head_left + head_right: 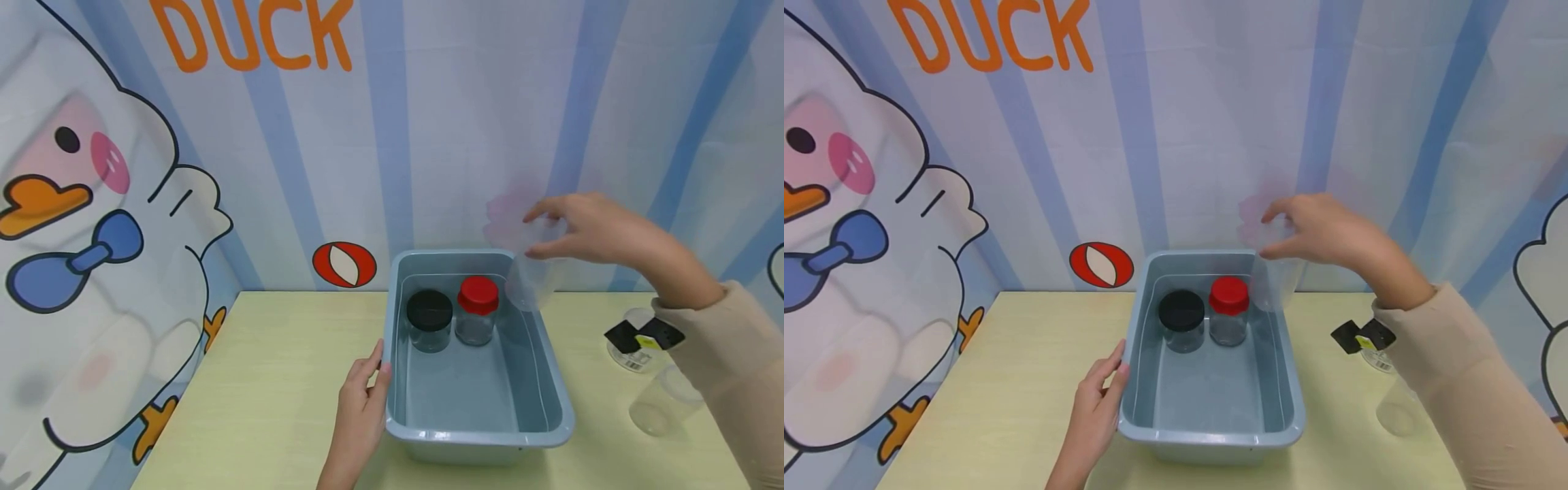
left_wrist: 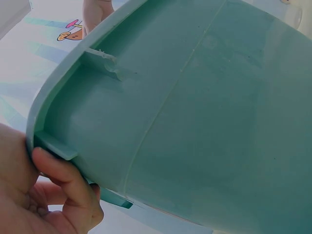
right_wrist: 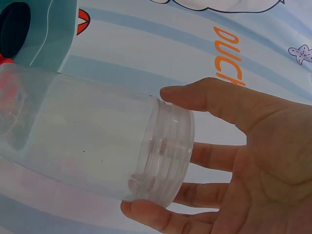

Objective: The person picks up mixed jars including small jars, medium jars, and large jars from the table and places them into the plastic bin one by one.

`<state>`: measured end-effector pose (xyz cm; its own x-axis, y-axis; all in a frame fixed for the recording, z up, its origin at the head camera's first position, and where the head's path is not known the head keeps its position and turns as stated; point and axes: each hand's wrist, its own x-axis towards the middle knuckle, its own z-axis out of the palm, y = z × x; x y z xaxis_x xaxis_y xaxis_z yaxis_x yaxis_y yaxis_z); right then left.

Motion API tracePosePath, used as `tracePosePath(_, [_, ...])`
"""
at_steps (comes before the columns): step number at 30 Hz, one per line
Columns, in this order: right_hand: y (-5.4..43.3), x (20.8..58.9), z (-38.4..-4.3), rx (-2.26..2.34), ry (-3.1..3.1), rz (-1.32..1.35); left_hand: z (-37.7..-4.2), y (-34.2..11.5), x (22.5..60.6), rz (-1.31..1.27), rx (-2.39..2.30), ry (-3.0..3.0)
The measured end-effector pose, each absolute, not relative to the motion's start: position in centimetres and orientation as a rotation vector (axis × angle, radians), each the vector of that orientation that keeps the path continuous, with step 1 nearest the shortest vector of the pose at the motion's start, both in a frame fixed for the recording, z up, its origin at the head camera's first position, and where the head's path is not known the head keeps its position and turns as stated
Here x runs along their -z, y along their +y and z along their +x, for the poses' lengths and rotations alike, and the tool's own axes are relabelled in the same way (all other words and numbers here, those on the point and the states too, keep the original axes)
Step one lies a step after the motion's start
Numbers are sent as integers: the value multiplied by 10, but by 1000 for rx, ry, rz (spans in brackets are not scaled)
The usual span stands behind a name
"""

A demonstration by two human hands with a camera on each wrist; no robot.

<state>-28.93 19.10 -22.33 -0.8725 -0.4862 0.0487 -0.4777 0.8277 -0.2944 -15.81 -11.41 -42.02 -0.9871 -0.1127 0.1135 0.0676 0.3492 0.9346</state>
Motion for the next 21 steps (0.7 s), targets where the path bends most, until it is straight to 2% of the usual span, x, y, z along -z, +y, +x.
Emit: tracePosePath(21, [173,224,-289,544,2920,-833,-157,-114,420,35,1707,-2443])
